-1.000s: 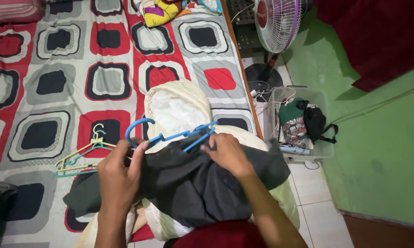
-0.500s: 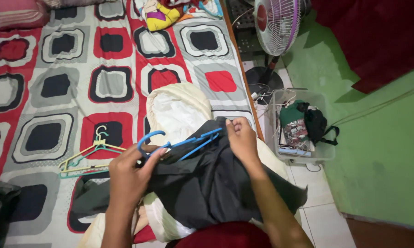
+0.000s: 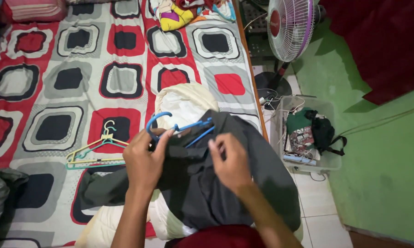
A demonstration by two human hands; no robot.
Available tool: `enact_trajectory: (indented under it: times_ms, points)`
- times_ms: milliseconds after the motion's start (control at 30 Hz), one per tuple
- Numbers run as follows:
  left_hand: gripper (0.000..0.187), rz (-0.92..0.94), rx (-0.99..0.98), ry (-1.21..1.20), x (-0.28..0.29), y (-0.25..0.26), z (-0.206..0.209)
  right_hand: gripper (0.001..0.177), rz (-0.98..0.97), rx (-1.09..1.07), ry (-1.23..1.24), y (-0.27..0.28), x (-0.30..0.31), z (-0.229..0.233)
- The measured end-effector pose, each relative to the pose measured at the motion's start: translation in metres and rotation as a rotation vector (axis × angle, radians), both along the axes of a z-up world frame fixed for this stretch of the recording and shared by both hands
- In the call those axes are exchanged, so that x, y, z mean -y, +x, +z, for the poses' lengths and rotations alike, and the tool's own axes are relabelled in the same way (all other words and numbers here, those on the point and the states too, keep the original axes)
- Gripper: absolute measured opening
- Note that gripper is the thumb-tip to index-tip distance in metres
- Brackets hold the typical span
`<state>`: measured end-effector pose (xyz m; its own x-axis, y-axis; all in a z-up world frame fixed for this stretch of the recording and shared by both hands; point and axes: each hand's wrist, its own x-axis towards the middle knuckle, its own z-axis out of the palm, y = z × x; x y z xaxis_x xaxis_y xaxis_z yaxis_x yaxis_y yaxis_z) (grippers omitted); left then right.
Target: The person places shirts on hangers, buttons them, and hangs them in a wardrobe. They handle a light blue shirt, a grey striped shirt, and a dark shirt, buttoning each before placing them on a rod inside a wooden wardrobe.
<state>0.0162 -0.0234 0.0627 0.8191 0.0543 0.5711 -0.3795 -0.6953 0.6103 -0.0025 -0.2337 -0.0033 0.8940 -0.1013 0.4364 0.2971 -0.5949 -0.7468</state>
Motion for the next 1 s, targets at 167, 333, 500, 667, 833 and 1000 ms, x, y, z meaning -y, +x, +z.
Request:
enact_trajectory:
  times_ms: [167,333,500,667,833,1000]
  points:
    - [0.011,-0.075,0.109,-0.052,-0.001,0.015,0.010,0.012,0.336,-0.045,-0.187,-0.015,0.008,-0.024]
    - [0.011,-0.206,0.202,-0.093,-0.003,0.030,0.025,0.013,0.452,-0.387,-0.130,-0.016,0.041,0.034]
    - [0.011,-0.330,0.240,-0.085,0.002,0.044,0.048,0.017,-0.021,0.143,-0.276,0.018,0.087,0.076]
    - [0.011,-0.371,0.288,-0.083,0.018,0.047,0.066,0.029,0.017,0.182,-0.339,0.039,0.083,0.108]
    - [0.013,-0.384,0.300,-0.043,0.021,0.049,0.060,0.030,0.015,0.050,-0.481,0.049,0.085,0.100]
    - [0.018,-0.302,0.344,0.034,0.016,0.052,0.061,0.017,-0.048,0.147,-0.561,0.048,0.074,0.097]
